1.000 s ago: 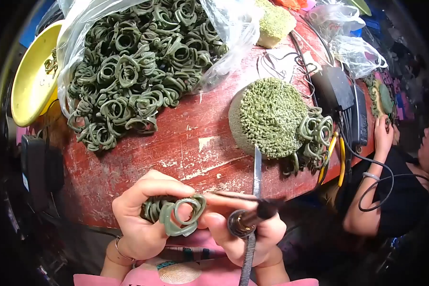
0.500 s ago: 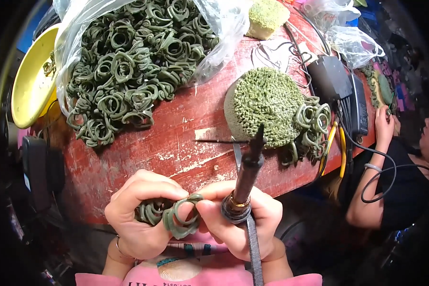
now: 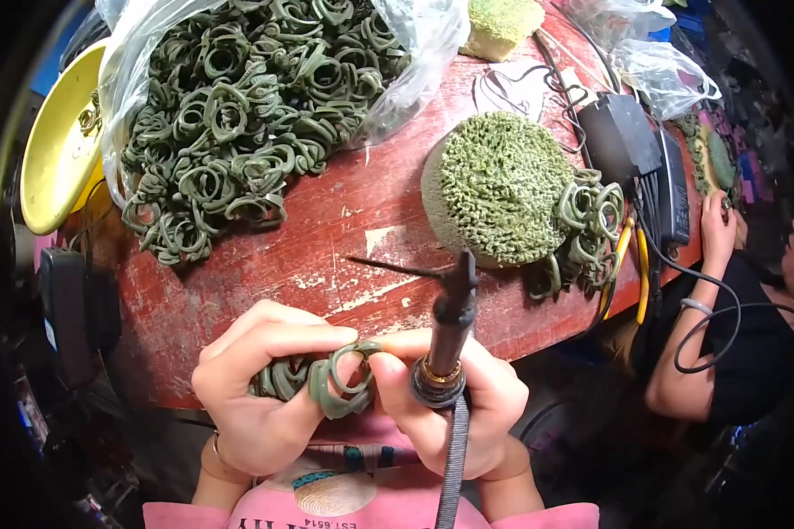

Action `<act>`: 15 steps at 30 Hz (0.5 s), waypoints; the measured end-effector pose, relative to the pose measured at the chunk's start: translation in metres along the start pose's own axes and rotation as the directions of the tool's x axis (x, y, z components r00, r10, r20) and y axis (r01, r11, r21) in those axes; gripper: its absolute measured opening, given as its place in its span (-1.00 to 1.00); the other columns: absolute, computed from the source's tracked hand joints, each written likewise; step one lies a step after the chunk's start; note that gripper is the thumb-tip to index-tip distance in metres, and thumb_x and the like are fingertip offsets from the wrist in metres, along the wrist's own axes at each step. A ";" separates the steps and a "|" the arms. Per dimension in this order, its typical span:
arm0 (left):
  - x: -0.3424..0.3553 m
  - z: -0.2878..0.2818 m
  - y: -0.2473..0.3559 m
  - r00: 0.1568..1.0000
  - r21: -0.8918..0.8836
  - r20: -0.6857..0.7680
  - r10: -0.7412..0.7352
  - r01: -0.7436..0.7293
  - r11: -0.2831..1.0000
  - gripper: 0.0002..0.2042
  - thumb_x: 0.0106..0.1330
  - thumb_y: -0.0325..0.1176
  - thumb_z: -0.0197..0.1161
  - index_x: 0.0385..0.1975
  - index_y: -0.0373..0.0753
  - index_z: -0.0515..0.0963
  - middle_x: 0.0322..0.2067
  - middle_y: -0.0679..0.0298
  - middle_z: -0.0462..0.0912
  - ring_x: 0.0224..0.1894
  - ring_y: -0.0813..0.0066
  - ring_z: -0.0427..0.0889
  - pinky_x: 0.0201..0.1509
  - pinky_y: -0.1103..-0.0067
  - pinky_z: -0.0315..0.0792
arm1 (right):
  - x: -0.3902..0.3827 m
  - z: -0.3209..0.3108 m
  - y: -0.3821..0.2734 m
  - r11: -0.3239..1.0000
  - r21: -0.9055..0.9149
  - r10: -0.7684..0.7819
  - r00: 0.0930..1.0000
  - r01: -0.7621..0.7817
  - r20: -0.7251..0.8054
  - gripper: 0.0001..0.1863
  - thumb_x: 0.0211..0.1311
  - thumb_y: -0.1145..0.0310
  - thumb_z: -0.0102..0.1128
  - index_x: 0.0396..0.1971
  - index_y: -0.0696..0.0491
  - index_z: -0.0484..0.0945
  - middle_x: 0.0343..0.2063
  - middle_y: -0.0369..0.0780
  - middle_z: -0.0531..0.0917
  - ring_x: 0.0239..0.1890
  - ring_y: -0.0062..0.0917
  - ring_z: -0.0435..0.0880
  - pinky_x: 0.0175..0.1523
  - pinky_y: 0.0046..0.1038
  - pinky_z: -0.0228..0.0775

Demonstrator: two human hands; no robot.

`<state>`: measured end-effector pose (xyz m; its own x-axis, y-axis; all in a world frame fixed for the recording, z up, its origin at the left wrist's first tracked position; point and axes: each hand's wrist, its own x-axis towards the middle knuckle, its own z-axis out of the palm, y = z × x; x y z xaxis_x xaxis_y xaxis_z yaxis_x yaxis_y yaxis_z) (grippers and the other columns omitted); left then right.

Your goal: Joining small green wax components together using a heated soldering tool.

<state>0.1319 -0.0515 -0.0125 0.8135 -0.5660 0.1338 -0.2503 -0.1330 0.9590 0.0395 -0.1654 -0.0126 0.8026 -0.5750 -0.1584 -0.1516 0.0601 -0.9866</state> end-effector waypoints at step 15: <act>0.003 -0.004 -0.003 0.989 -0.200 0.086 -0.121 0.136 0.970 -0.81 -0.09 -0.56 0.29 -0.41 -0.38 0.54 -0.46 0.17 0.55 -0.39 0.53 0.51 -0.32 0.68 0.36 | 0.007 0.002 -0.004 0.996 -0.070 -0.042 0.995 0.048 0.093 -0.80 -0.06 0.61 0.19 -0.37 0.21 0.44 -0.51 -0.24 0.58 -0.44 -0.70 0.56 -0.31 -0.64 0.43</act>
<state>0.1374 -0.0498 -0.0142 0.7896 -0.6136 -0.0049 -0.0271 -0.0429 0.9987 0.0469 -0.1680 -0.0103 0.8584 -0.4987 -0.1200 -0.1528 -0.0254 -0.9879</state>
